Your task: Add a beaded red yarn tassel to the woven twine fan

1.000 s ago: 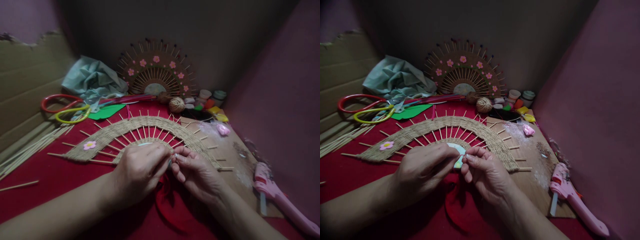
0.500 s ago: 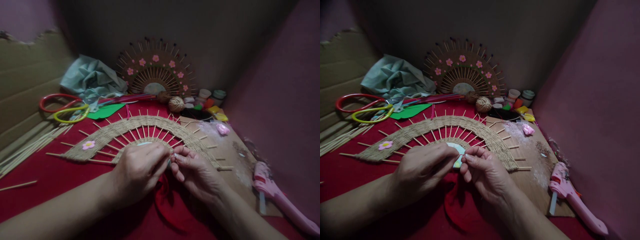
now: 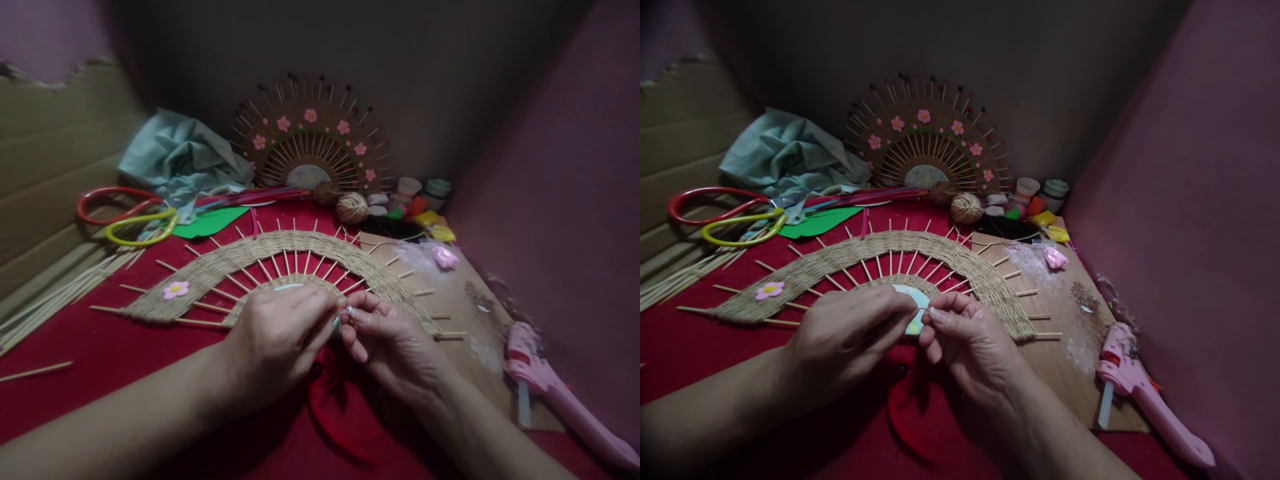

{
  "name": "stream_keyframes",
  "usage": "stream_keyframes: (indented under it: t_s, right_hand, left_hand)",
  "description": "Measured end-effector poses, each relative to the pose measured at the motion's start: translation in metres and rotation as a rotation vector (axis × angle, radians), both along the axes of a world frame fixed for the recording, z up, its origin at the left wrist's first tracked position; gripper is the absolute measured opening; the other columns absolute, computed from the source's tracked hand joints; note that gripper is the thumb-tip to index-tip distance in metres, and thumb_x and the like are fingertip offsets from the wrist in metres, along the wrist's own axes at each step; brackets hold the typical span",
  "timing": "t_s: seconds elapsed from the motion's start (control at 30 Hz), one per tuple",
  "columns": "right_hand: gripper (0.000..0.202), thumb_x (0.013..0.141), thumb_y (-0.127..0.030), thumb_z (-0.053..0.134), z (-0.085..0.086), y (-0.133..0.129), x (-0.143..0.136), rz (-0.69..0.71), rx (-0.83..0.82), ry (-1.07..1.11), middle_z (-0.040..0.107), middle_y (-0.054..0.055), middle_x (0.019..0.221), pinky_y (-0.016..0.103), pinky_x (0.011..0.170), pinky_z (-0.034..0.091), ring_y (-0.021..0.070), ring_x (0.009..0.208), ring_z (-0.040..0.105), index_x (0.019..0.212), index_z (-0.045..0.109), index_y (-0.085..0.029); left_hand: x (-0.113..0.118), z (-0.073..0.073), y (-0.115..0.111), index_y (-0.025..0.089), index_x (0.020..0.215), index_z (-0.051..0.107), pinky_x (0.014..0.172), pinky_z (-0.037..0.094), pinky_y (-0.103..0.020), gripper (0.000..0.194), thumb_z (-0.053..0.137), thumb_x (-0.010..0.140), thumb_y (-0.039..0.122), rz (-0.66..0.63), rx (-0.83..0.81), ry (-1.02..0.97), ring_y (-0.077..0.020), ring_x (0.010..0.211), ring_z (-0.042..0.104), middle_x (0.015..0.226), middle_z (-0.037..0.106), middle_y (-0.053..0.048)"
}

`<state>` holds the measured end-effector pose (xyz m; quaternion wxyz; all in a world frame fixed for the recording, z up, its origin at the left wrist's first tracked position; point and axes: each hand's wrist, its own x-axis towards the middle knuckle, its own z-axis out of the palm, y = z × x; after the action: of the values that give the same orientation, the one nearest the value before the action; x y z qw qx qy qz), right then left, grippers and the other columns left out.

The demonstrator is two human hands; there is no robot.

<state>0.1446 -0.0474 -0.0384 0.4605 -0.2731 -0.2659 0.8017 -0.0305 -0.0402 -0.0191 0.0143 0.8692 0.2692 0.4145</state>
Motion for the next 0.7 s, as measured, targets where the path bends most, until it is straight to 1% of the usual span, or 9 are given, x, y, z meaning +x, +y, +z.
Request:
stream_keyframes:
  t_s: [0.2, 0.4, 0.7]
  right_hand:
    - [0.009, 0.072, -0.008, 0.072, 0.0012, 0.0003, -0.0006, -0.01, -0.003, 0.006, 0.067, 0.003, 0.068, 0.013, 0.045, 0.044, 0.0059, 0.048, 0.058, 0.077, 0.066, -0.011]
    - [0.011, 0.07, -0.007, 0.073, 0.0016, 0.0, -0.0009, -0.017, -0.015, -0.004, 0.067, 0.003, 0.067, 0.013, 0.045, 0.044, 0.006, 0.047, 0.057, 0.077, 0.065, -0.011]
    - [0.015, 0.068, -0.011, 0.076, 0.0027, 0.0007, -0.0006, -0.028, -0.021, -0.034, 0.067, 0.002, 0.067, 0.014, 0.045, 0.043, 0.0052, 0.046, 0.055, 0.077, 0.065, -0.012]
  left_hand:
    - [-0.0004, 0.0016, -0.0017, 0.012, 0.085, 0.061, 0.063, 0.049, -0.022, 0.009, 0.052, 0.088, 0.011, 0.009, -0.024, 0.001, -0.012, 0.069, 0.062, 0.076, 0.066, -0.005]
    - [-0.001, 0.0015, -0.0007, 0.011, 0.085, 0.061, 0.063, 0.048, -0.022, 0.01, 0.052, 0.088, 0.01, 0.01, -0.032, 0.012, -0.012, 0.069, 0.061, 0.077, 0.066, -0.005]
    - [-0.0002, 0.0, -0.0001, 0.012, 0.085, 0.061, 0.061, 0.048, -0.023, 0.009, 0.052, 0.088, 0.011, -0.001, -0.015, 0.008, -0.0125, 0.067, 0.061, 0.076, 0.066, -0.005]
